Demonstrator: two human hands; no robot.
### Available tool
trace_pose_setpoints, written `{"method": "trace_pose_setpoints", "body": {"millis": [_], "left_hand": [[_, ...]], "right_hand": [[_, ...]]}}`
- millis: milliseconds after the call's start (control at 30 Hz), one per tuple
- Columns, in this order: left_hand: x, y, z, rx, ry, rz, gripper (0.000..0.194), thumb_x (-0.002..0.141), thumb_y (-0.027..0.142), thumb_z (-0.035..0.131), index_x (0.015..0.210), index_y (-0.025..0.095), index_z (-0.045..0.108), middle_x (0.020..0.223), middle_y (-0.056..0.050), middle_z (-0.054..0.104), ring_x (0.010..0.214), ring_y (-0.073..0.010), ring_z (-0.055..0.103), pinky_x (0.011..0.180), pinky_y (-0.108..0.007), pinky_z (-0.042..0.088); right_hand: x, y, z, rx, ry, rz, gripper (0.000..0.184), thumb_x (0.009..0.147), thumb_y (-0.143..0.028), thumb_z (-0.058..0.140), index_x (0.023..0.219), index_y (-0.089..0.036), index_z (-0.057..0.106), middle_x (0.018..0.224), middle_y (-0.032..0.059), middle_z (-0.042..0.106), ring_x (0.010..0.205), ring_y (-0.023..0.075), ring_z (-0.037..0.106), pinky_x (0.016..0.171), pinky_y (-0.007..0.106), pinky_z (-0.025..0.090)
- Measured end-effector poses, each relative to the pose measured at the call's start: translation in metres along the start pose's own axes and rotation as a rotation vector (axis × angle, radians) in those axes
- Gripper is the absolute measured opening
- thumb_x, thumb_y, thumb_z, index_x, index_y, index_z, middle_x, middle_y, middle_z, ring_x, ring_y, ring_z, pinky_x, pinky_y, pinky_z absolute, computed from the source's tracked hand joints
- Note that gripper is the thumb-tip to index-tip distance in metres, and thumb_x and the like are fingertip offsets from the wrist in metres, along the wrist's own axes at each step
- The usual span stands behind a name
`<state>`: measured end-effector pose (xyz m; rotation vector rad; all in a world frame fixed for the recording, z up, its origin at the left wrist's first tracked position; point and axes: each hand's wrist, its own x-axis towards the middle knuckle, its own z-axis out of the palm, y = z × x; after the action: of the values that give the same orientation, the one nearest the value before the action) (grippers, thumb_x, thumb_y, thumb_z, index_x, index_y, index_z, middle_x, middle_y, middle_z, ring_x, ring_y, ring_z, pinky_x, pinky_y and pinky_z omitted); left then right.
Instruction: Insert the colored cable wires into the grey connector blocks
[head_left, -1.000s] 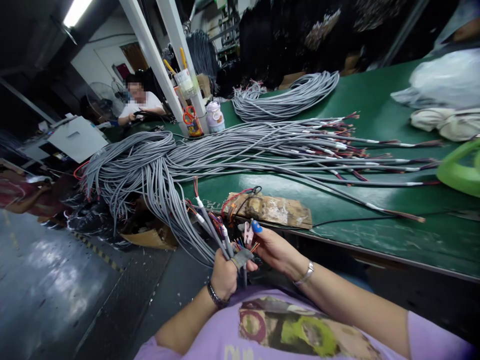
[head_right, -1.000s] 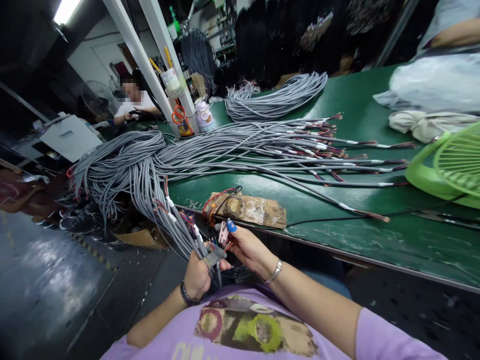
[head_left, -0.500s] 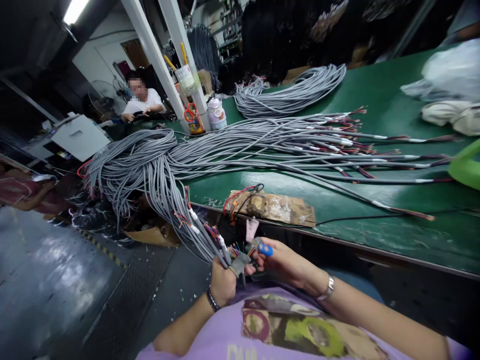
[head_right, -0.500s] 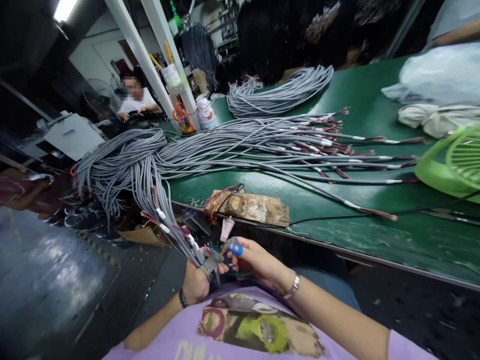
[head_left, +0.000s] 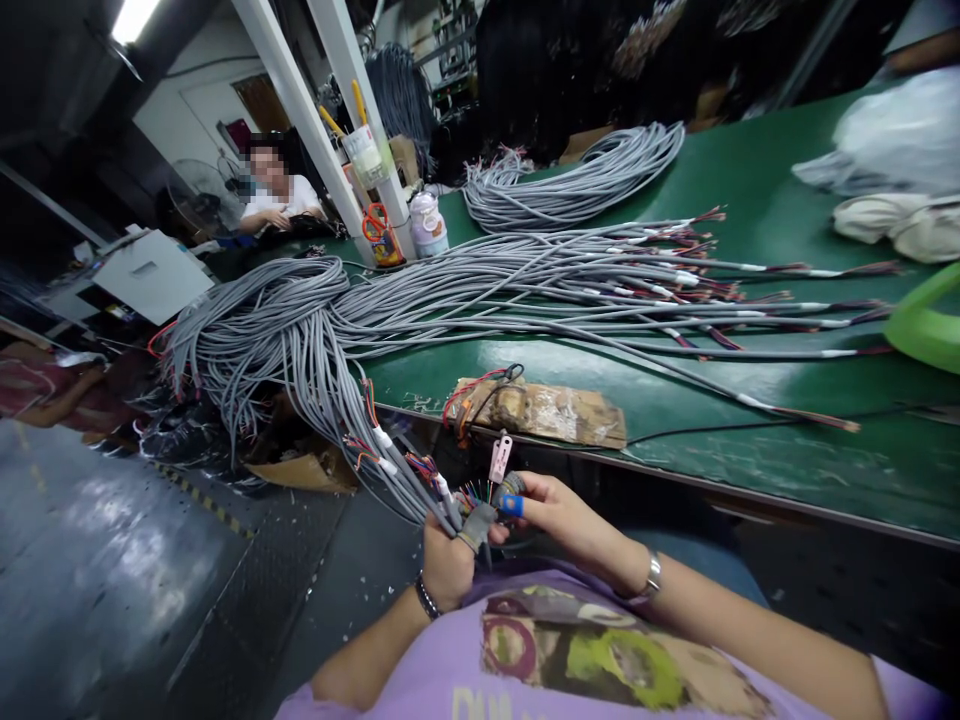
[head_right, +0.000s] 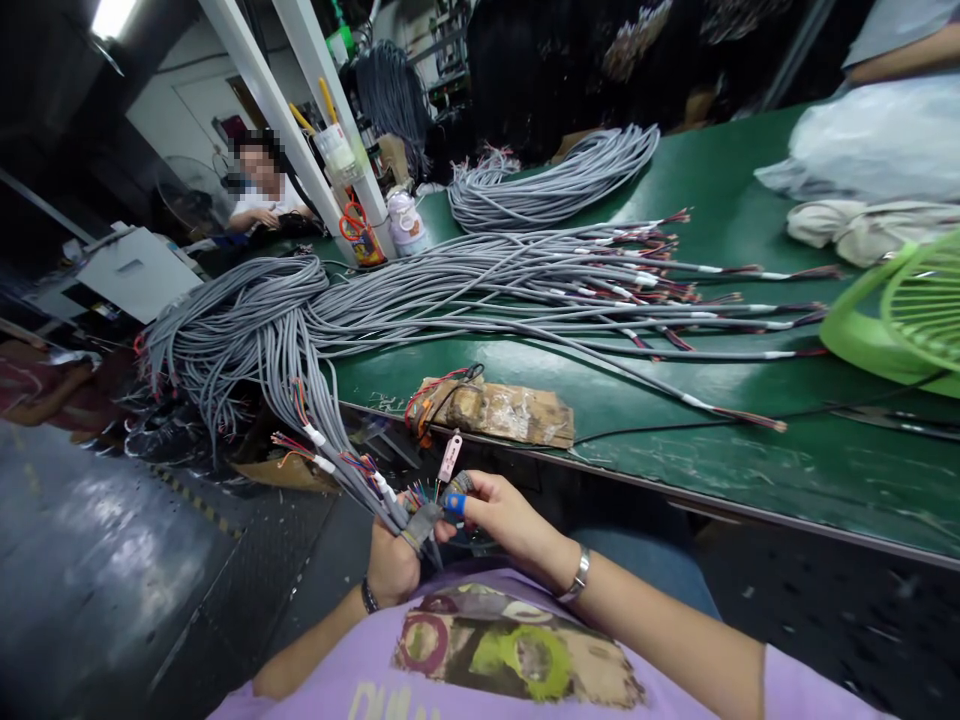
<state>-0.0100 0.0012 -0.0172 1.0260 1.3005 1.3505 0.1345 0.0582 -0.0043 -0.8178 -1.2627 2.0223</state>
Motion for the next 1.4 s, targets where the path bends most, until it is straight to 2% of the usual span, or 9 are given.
{"method": "trace_pose_setpoints", "body": {"millis": [167,267,400,500,600,667,900,1100,1400], "left_hand": [[-0.001,-0.002,-0.001,0.031,-0.014,-0.014,0.033,0.078,0.044,0.064,0.062,0.015,0.067,0.055,-0.006,0.068,0.057,-0.0195,0.065,0.065,-0.032,0.052],[-0.001,-0.005,-0.002,0.018,0.033,-0.009,0.032,0.078,0.041,0.064,0.061,0.015,0.066,0.053,-0.005,0.067,0.057,-0.0193,0.065,0.065,-0.032,0.052],[-0.002,-0.007,-0.003,-0.094,0.103,0.017,0.025,0.076,0.035,0.067,0.061,0.016,0.064,0.053,-0.002,0.065,0.058,-0.0185,0.065,0.064,-0.030,0.052],[-0.002,-0.002,-0.002,-0.176,0.120,0.015,0.022,0.075,0.034,0.069,0.062,0.016,0.063,0.051,-0.001,0.064,0.056,-0.0177,0.065,0.062,-0.029,0.051],[0.000,0.006,0.002,-0.210,0.102,0.004,0.024,0.073,0.035,0.071,0.060,0.016,0.062,0.049,0.000,0.063,0.054,-0.0172,0.064,0.060,-0.028,0.050],[0.002,0.009,0.006,-0.209,0.089,-0.008,0.026,0.072,0.037,0.071,0.059,0.016,0.062,0.048,-0.001,0.062,0.053,-0.0174,0.064,0.060,-0.029,0.050],[0.010,0.006,0.016,-0.184,0.068,-0.050,0.029,0.070,0.039,0.071,0.055,0.016,0.061,0.046,-0.001,0.061,0.052,-0.0176,0.064,0.057,-0.028,0.050],[0.011,-0.004,0.013,-0.101,0.045,-0.072,0.031,0.072,0.040,0.069,0.056,0.015,0.063,0.047,-0.003,0.062,0.052,-0.0183,0.064,0.059,-0.029,0.051],[0.003,0.000,0.007,-0.165,0.054,-0.058,0.028,0.071,0.038,0.071,0.058,0.016,0.062,0.046,-0.001,0.063,0.048,-0.0172,0.063,0.057,-0.029,0.050]], "right_hand": [[0.004,0.001,0.006,0.064,0.000,0.006,0.031,0.069,-0.046,0.070,0.071,-0.018,0.057,0.055,0.0006,0.064,0.051,0.0130,0.054,0.052,0.025,0.030],[0.006,0.004,0.007,0.053,0.021,-0.014,0.031,0.069,-0.045,0.072,0.066,-0.017,0.058,0.054,0.0004,0.063,0.050,0.0117,0.050,0.051,0.025,0.028],[0.008,0.012,0.000,0.129,0.149,0.000,0.027,0.065,-0.037,0.076,0.063,-0.017,0.058,0.051,-0.0040,0.054,0.047,0.0078,0.041,0.048,0.023,0.029],[0.013,0.015,-0.009,0.312,0.222,0.027,0.028,0.070,-0.042,0.071,0.067,-0.017,0.059,0.056,-0.0034,0.053,0.050,0.0082,0.042,0.050,0.022,0.037],[0.021,0.008,-0.014,0.446,0.196,0.114,0.037,0.077,-0.054,0.061,0.077,-0.017,0.062,0.068,0.0014,0.059,0.055,0.0099,0.049,0.053,0.023,0.044],[0.027,0.002,-0.015,0.465,0.158,0.142,0.038,0.078,-0.055,0.060,0.077,-0.017,0.063,0.067,0.0017,0.060,0.055,0.0102,0.050,0.052,0.023,0.044],[0.035,-0.002,-0.010,0.510,0.133,0.038,0.035,0.072,-0.050,0.070,0.071,-0.016,0.065,0.066,0.0004,0.062,0.059,0.0106,0.052,0.060,0.025,0.044],[0.038,0.004,-0.008,0.508,0.199,-0.030,0.035,0.068,-0.049,0.074,0.069,-0.015,0.065,0.064,0.0009,0.062,0.058,0.0116,0.050,0.059,0.026,0.041],[0.029,0.000,-0.011,0.549,0.074,0.113,0.036,0.078,-0.054,0.061,0.076,-0.018,0.064,0.072,0.0027,0.064,0.060,0.0119,0.055,0.057,0.025,0.047]]}}
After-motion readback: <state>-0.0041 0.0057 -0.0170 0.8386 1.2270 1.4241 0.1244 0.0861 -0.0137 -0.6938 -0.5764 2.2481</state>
